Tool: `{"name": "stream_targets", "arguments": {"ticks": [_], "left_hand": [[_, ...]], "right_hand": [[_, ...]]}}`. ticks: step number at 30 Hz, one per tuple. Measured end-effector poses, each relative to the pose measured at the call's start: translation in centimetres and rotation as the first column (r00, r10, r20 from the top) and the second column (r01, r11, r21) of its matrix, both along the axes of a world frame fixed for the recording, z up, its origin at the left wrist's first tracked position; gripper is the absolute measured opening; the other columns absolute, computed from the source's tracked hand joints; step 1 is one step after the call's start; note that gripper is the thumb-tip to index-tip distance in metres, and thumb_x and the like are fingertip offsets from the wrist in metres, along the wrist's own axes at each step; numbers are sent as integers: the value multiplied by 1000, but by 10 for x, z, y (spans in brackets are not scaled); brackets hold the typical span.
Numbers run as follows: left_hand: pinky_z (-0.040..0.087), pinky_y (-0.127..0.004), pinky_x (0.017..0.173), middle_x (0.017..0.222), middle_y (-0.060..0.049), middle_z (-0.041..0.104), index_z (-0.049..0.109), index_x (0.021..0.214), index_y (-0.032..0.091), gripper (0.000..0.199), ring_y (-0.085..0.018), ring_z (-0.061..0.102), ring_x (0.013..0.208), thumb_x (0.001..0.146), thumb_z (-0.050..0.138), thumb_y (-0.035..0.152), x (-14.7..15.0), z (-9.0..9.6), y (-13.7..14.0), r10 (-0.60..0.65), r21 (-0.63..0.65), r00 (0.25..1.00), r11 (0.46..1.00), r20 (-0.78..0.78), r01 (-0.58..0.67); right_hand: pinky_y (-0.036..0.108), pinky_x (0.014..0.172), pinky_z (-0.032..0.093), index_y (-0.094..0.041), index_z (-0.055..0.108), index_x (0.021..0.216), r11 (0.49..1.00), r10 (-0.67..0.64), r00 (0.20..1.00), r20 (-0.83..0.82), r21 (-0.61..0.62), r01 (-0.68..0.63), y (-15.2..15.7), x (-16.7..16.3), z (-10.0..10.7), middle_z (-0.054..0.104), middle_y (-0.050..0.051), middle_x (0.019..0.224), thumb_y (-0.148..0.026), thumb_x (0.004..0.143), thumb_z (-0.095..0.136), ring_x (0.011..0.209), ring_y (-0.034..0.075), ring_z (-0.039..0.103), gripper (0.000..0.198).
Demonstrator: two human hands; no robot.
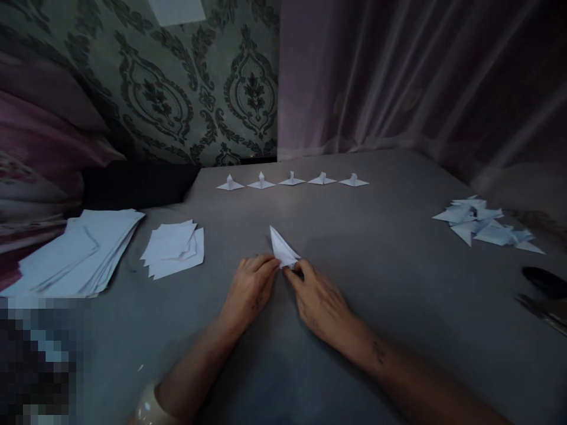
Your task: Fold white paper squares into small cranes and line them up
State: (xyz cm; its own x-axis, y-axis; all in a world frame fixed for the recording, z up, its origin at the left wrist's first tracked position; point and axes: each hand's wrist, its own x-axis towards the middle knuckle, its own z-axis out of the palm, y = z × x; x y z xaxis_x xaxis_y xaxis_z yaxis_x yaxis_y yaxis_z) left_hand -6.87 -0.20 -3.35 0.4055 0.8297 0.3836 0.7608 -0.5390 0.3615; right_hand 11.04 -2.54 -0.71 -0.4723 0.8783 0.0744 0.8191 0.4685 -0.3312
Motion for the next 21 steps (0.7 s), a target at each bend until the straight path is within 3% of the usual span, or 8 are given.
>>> {"name": "stream_targets", "arguments": {"ticks": [9,15,21], "left_hand": [[45,-36,79,108,-8,65,61,110,19,26,-21,58,97,91,45,13,-2,1,0,-89,-72,994,994,-67,85],[43,-37,80,108,-7,65,63,105,20,23,-22,58,97,91,45,16,-2,2,0,-95,-53,990,995,-106,90],[43,-35,79,105,-7,64,62,103,19,22,-21,57,93,90,45,15,-2,2,0,-131,-86,985,989,-115,122]], "right_hand": [[31,82,50,-23,56,122,995,51,982,-184,-70,-64,5,14,2,53,9,114,-3,83,40,91,16,59,46],[32,92,46,-22,63,112,991,24,965,-260,-121,-57,16,21,-6,50,6,129,-5,81,41,104,17,58,42],[28,84,46,-22,62,105,990,-42,936,-348,-144,-9,19,15,-5,61,3,112,-8,81,43,93,15,61,33]]}}
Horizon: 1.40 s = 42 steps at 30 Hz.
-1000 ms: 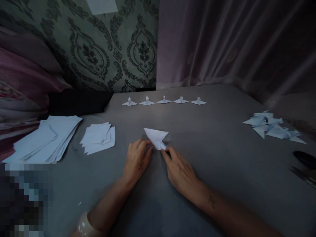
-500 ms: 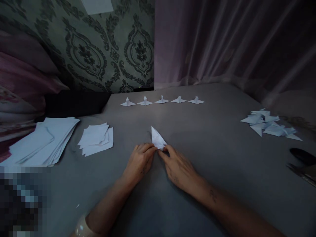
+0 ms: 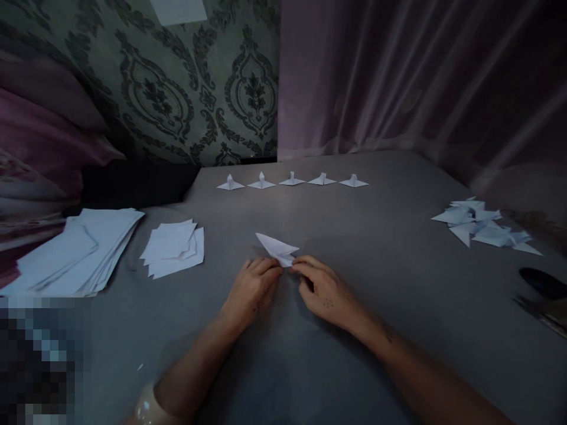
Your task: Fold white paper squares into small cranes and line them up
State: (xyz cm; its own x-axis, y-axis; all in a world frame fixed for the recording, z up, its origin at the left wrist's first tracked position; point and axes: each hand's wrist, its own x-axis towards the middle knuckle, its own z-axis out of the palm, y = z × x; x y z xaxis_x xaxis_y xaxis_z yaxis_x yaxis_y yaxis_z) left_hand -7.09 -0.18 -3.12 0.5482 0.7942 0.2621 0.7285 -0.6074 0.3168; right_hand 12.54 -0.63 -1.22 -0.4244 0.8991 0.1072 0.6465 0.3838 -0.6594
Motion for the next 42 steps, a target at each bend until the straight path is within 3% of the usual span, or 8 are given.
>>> {"name": "stream_targets", "arguments": {"ticks": [4,7,11,15,19,26,33,42], "left_hand": [[42,-36,79,106,-6,64,61,101,20,20,-22,57,94,90,45,15,1,1,1,7,-4,1000,1000,7,-7],[43,-36,79,102,-6,64,59,100,19,17,-21,58,92,91,44,16,3,1,0,32,-6,999,999,18,-32],[45,-37,78,92,-6,64,55,101,17,14,-22,58,86,91,46,19,3,-2,-2,117,-6,992,993,50,-117],[47,-38,81,99,-7,64,57,102,18,16,-22,58,91,90,47,19,3,-5,-2,132,5,988,991,76,-133],[49,-38,83,100,-8,63,59,101,16,17,-21,58,92,89,47,17,4,-5,-1,92,17,993,995,80,-94],[49,-39,89,110,-10,60,60,105,16,21,-21,56,99,90,45,16,4,-8,0,46,78,988,995,150,-58],[48,-40,91,108,-10,61,60,111,15,27,-22,54,102,90,43,15,4,-5,0,-13,27,998,1000,62,12],[48,-39,83,102,-10,58,55,123,17,33,-23,52,96,94,42,23,4,-7,2,-23,30,998,999,-65,25]], "right_hand": [[27,67,45,-22,56,98,977,-206,978,-17,-67,204,3,-8,-3,66,2,90,-19,83,49,75,16,61,17],[27,66,44,-23,52,99,956,-278,960,-15,-102,275,5,-12,-5,67,1,87,-15,81,48,72,16,62,20],[29,72,44,-24,52,107,974,-221,975,11,-55,221,6,-15,-2,68,3,95,-12,82,46,81,18,64,28],[30,76,44,-24,55,110,982,-191,982,-4,-5,191,7,-19,0,69,4,101,-19,84,50,88,20,64,27],[28,74,45,-24,64,99,974,-226,973,-53,-4,226,12,-23,-3,70,4,94,-34,86,53,85,19,64,20],[25,64,43,-25,68,96,964,-267,963,-39,-31,265,18,-22,-11,72,1,84,-29,88,51,71,15,64,20],[28,73,45,-28,62,104,967,-253,967,20,18,253,13,-22,-11,71,1,99,-19,85,54,88,18,65,22],[26,75,44,-24,59,101,968,-247,969,-6,30,248,14,-14,-11,67,2,97,-14,83,52,85,16,62,22]]}}
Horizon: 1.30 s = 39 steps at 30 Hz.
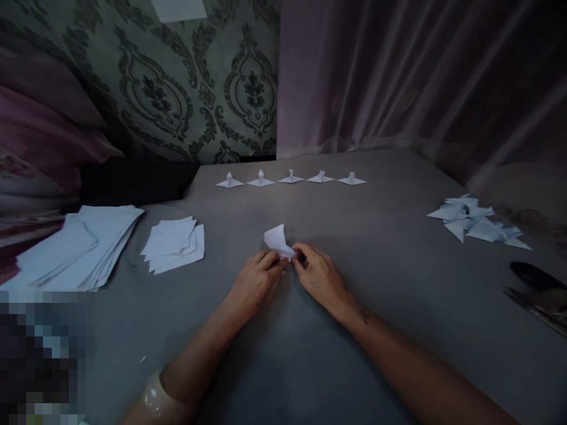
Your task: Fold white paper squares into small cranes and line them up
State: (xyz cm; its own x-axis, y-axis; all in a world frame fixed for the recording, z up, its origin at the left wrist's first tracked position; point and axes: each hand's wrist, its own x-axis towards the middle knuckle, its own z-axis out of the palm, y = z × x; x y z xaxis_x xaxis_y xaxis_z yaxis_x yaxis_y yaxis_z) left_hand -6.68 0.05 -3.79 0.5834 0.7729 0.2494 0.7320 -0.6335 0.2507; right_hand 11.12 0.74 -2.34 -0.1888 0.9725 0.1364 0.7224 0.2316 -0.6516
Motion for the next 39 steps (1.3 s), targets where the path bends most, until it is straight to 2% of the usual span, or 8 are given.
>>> {"name": "stream_targets", "arguments": {"ticks": [12,18,21,23,26,30,35,39], "left_hand": [[46,-41,77,100,-10,52,57,121,27,32,-24,48,88,89,49,28,11,7,-3,91,52,990,995,-109,-86],[47,-35,80,98,-8,56,60,104,19,18,-21,52,89,90,49,24,2,13,-7,87,100,993,991,74,-94],[43,-41,86,103,-13,53,56,108,15,24,-25,49,97,86,56,27,-3,18,-11,282,293,933,894,222,-340],[38,-46,90,113,-14,52,54,116,19,32,-28,46,105,85,58,26,-4,22,-14,335,396,919,830,210,-393],[33,-46,91,119,-8,56,59,109,27,24,-29,45,112,87,55,18,-3,27,-18,263,439,962,857,75,-269],[30,-45,89,104,-4,67,63,90,23,18,-26,53,106,89,48,12,-1,30,-22,136,365,991,923,-2,-126],[30,-45,90,97,-6,69,60,93,19,17,-25,56,98,84,48,11,4,25,-25,47,206,997,978,-54,-35],[30,-45,90,100,-6,68,61,98,20,20,-23,57,93,86,48,12,5,21,-24,42,192,996,981,-77,-27]], "right_hand": [[27,78,45,-21,62,102,998,26,998,-53,57,-23,2,-2,-2,61,4,102,-11,83,46,86,14,58,26],[24,73,45,-20,64,95,995,79,996,31,64,-81,1,1,-2,59,3,95,-17,87,49,80,13,58,17],[24,72,44,-19,64,97,976,120,982,149,162,-144,-3,2,3,60,5,95,-17,92,42,80,13,58,23],[26,74,44,-18,64,100,945,118,961,249,270,-186,-6,3,7,60,7,96,-16,94,37,83,15,57,28],[29,77,42,-17,64,103,884,100,931,351,399,-245,-9,3,10,61,9,97,-14,94,34,85,17,55,31],[31,74,40,-17,65,100,851,123,908,400,428,-304,-14,5,10,61,9,95,-13,94,35,83,18,53,31],[30,76,41,-17,63,97,881,201,862,466,299,-367,-23,10,10,59,7,94,-10,90,42,84,18,52,23],[30,73,42,-18,63,93,913,199,857,475,228,-339,-25,11,11,59,8,92,-8,89,44,84,19,53,21]]}}
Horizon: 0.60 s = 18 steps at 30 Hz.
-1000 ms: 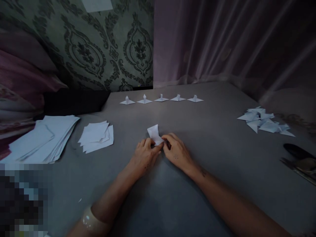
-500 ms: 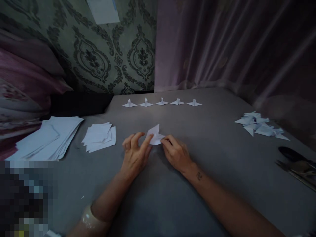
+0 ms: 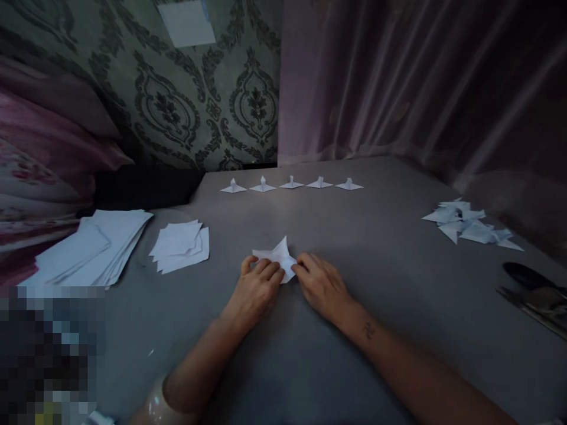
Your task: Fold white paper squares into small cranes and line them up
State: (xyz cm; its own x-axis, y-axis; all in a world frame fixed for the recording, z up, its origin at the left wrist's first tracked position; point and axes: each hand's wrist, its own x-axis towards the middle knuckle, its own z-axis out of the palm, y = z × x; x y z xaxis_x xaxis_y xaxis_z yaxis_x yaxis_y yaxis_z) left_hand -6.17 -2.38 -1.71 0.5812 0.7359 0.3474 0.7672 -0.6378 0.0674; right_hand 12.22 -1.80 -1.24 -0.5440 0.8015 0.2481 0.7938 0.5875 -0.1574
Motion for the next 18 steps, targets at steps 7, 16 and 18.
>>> {"name": "stream_targets", "arguments": {"ticks": [7,16,18], "left_hand": [[30,-43,88,91,-3,69,63,85,20,14,-21,59,88,90,50,23,-3,3,1,38,-76,997,997,72,-32],[32,-42,85,87,-4,68,61,82,19,22,-19,59,82,93,43,24,3,3,0,207,-148,969,971,136,-187],[32,-43,85,88,-4,67,59,88,19,17,-20,59,82,93,44,24,4,1,-1,235,-159,961,964,144,-212]], "right_hand": [[27,65,43,-20,65,91,977,-91,992,-90,-203,71,-2,6,4,59,4,92,-20,93,47,78,15,58,18],[26,69,44,-22,64,88,912,-254,934,-251,-385,144,7,6,-3,58,2,89,-26,92,49,76,13,58,16],[26,66,43,-21,62,89,915,-283,933,-220,-353,195,6,4,-6,58,2,89,-26,91,49,73,13,57,14]]}}
